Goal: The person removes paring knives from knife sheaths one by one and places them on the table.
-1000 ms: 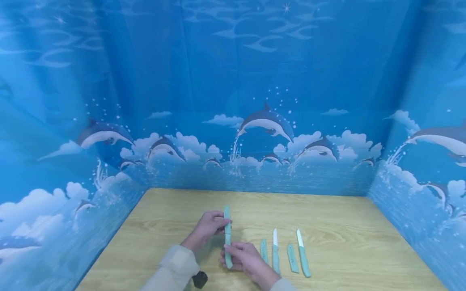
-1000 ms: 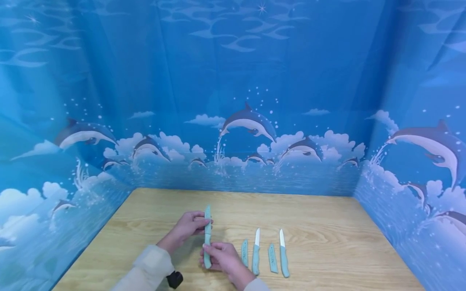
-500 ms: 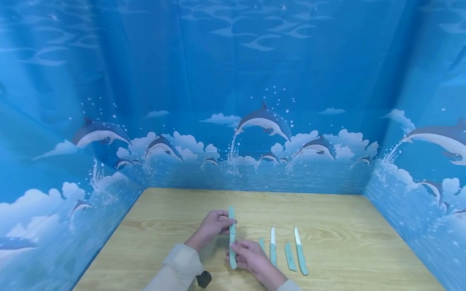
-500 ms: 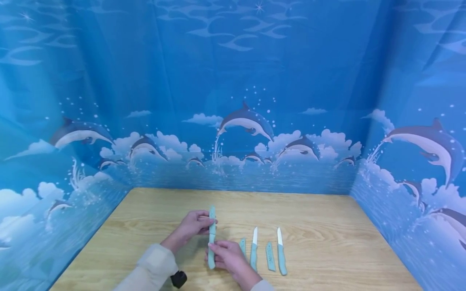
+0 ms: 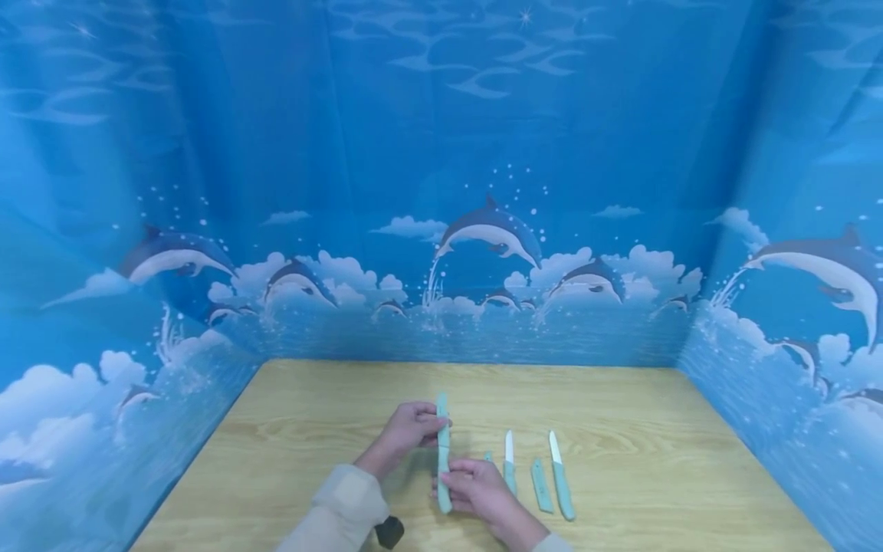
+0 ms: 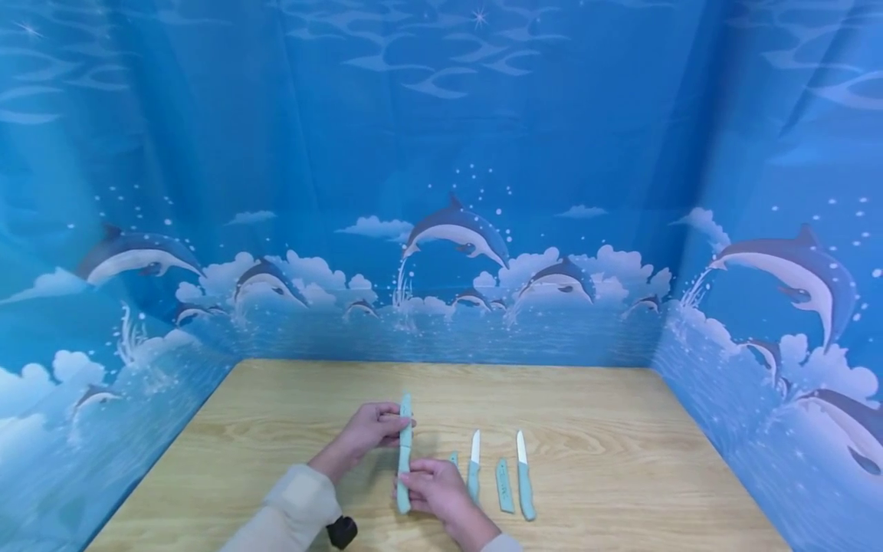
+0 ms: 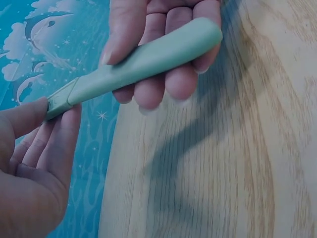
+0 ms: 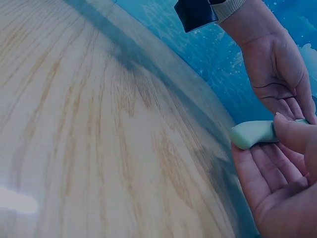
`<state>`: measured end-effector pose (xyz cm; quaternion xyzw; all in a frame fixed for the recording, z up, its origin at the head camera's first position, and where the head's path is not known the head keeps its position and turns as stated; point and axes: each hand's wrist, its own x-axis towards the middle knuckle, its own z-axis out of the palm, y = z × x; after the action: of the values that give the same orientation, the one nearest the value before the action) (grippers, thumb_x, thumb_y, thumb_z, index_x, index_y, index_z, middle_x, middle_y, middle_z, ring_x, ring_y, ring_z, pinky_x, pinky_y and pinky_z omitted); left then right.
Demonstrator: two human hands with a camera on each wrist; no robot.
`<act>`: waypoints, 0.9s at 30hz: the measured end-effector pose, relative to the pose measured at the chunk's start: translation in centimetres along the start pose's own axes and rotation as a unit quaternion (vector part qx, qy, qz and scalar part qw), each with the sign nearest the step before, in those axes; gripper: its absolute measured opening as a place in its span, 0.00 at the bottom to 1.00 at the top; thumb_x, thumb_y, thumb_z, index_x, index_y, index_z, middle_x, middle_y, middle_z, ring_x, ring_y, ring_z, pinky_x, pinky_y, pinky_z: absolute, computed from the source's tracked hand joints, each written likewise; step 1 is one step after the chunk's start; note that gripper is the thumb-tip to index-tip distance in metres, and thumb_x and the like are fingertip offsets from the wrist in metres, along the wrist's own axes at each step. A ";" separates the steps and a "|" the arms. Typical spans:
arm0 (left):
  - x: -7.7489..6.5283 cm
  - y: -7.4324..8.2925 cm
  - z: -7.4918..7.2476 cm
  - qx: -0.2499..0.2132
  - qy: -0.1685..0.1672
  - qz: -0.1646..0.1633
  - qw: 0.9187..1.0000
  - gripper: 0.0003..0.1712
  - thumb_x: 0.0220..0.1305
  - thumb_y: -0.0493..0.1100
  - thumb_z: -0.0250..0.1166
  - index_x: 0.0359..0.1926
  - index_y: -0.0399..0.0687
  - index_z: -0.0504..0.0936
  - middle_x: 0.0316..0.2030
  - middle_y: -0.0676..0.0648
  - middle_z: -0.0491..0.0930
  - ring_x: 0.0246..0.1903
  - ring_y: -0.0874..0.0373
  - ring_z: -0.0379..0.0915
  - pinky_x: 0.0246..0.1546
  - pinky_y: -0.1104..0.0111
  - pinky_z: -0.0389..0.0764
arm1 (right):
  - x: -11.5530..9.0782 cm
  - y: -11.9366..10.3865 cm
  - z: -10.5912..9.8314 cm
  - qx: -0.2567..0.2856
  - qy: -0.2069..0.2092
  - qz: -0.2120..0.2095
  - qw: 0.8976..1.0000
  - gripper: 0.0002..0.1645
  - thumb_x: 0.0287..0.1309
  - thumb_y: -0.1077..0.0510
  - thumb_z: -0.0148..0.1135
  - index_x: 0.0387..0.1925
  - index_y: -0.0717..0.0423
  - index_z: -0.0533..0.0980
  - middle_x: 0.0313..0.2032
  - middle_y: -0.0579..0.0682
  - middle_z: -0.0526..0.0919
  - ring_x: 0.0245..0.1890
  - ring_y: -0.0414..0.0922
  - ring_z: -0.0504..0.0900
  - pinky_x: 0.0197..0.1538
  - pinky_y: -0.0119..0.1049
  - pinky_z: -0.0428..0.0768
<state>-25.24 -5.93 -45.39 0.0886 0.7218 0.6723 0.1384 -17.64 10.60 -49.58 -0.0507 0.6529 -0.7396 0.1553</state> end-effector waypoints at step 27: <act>0.0 0.3 1.6 0.027 0.010 0.015 0.999 0.10 0.64 0.33 0.64 0.43 0.29 0.79 0.37 0.38 0.85 0.30 0.57 0.82 0.38 0.61 0.87 | -1.4 -0.1 -0.9 -0.033 0.009 -0.005 0.999 0.20 0.64 0.61 0.60 0.51 0.73 0.73 0.43 0.64 0.84 0.41 0.54 0.86 0.44 0.42 0.86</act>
<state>-24.77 -4.40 -45.18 0.0964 0.7398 0.6553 0.1182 -16.60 11.86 -49.46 -0.0521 0.6783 -0.7186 0.1441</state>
